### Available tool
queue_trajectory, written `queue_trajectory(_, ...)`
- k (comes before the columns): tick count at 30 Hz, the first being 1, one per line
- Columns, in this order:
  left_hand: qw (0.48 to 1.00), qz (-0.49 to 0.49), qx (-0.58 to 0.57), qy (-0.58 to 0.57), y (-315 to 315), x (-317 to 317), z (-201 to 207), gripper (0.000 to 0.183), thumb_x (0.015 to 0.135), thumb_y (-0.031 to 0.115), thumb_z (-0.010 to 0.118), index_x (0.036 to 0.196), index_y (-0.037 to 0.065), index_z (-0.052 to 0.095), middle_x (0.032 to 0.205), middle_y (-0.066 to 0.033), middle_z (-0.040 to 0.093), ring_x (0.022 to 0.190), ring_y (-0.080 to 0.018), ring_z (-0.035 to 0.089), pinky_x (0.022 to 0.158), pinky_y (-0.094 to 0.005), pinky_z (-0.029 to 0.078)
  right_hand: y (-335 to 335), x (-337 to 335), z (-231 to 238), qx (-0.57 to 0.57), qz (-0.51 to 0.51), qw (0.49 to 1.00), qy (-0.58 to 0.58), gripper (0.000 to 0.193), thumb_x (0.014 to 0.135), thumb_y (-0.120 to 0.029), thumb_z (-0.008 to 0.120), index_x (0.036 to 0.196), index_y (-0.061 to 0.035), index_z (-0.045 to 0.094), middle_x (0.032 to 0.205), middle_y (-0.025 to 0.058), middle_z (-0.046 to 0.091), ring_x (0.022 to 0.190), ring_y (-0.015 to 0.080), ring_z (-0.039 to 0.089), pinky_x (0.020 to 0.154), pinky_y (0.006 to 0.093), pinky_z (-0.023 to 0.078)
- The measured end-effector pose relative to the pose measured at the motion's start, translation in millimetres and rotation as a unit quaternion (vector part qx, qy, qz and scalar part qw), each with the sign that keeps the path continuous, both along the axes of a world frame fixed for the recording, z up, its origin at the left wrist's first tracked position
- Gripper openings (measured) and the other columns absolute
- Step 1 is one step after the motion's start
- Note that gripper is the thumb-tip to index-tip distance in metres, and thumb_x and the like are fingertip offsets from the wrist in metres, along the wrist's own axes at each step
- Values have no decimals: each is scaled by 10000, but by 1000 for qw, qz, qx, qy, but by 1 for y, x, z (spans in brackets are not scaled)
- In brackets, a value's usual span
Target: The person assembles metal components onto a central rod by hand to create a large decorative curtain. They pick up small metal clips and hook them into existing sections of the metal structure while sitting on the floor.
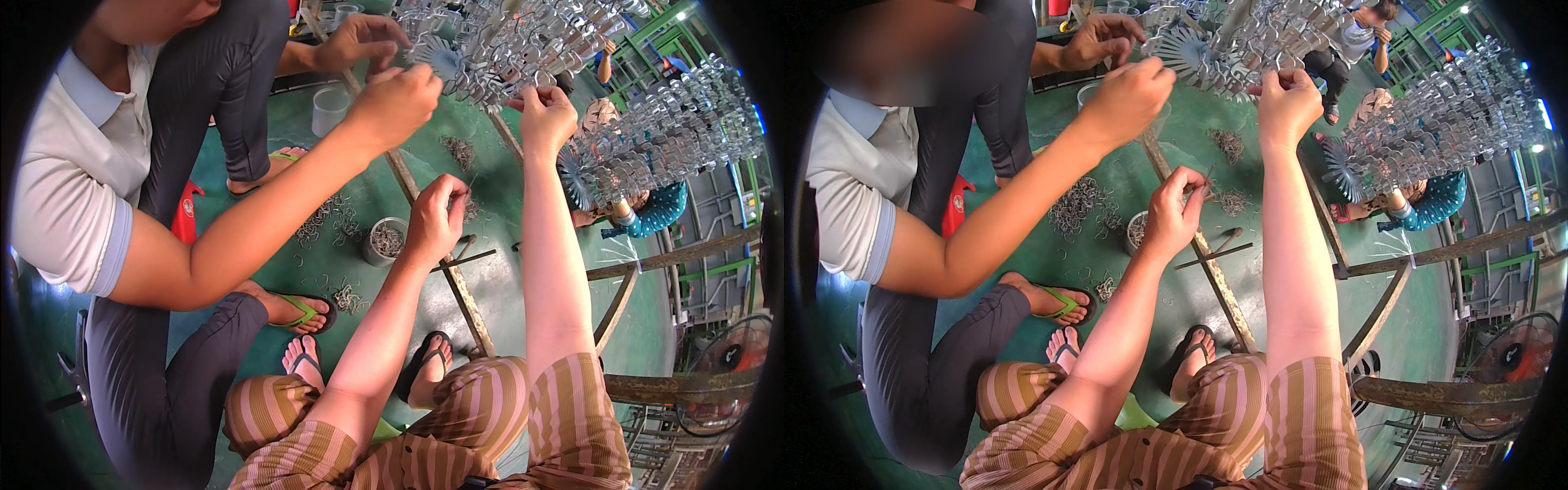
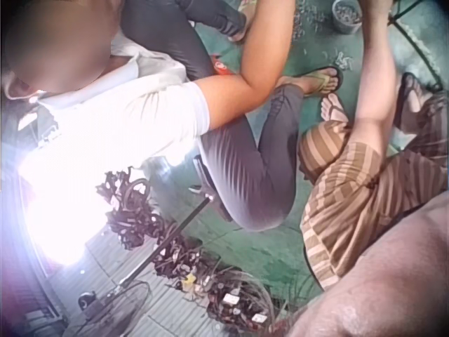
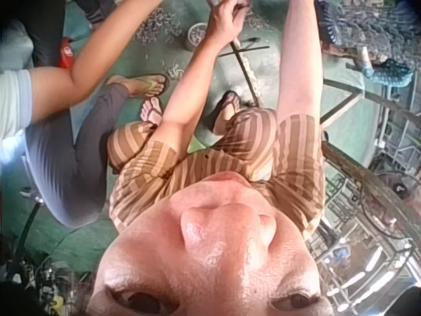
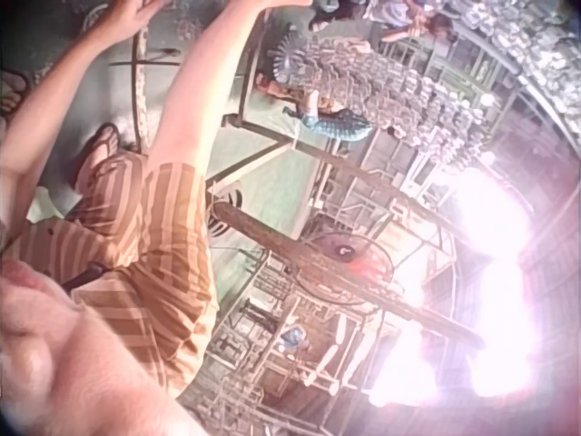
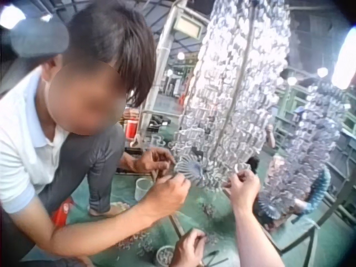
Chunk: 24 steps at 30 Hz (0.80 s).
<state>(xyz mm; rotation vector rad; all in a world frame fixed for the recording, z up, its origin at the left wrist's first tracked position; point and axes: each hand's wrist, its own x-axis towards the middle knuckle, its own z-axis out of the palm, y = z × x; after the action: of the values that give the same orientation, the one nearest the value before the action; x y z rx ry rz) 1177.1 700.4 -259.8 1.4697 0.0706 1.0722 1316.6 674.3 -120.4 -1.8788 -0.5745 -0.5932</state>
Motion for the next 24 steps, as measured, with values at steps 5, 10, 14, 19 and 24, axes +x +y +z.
queue_trajectory(5,1000,3,7,0,-2,0,-1,83,772,-23,560,811,0,491,731,-139,552,679,-300,565,615,-353,443,-6,17,-3,-78,-68,990,-96,151,729,-126,642,702,17,603,587,59,630,542,150,631,555,244,467)
queue_trajectory(10,1000,3,7,-3,-3,3,-5,84,774,-22,559,813,1,488,729,-138,547,679,-299,564,614,-354,442,-17,36,-3,-68,-40,992,-97,166,691,-155,682,721,0,631,605,74,633,541,154,602,569,279,461)
queue_trajectory(14,1000,1,7,4,-3,2,-7,84,778,-19,560,814,3,487,729,-136,544,678,-297,563,612,-355,442,-10,27,-4,-36,-11,997,-72,148,714,-130,673,719,10,625,609,69,633,556,124,605,563,253,455)
queue_trajectory(19,1000,-2,2,8,-4,2,-8,86,779,-15,564,814,4,487,730,-135,545,681,-295,565,614,-350,443,-9,29,-11,215,170,951,143,109,792,-47,638,768,47,588,687,97,621,596,160,613,626,281,520)
queue_trajectory(24,999,-4,15,34,-5,2,-11,61,812,-3,553,836,-1,497,781,-109,598,711,-232,597,666,-306,468,-16,36,-4,342,249,870,252,77,796,-8,632,790,34,567,744,96,594,651,188,610,659,331,541)
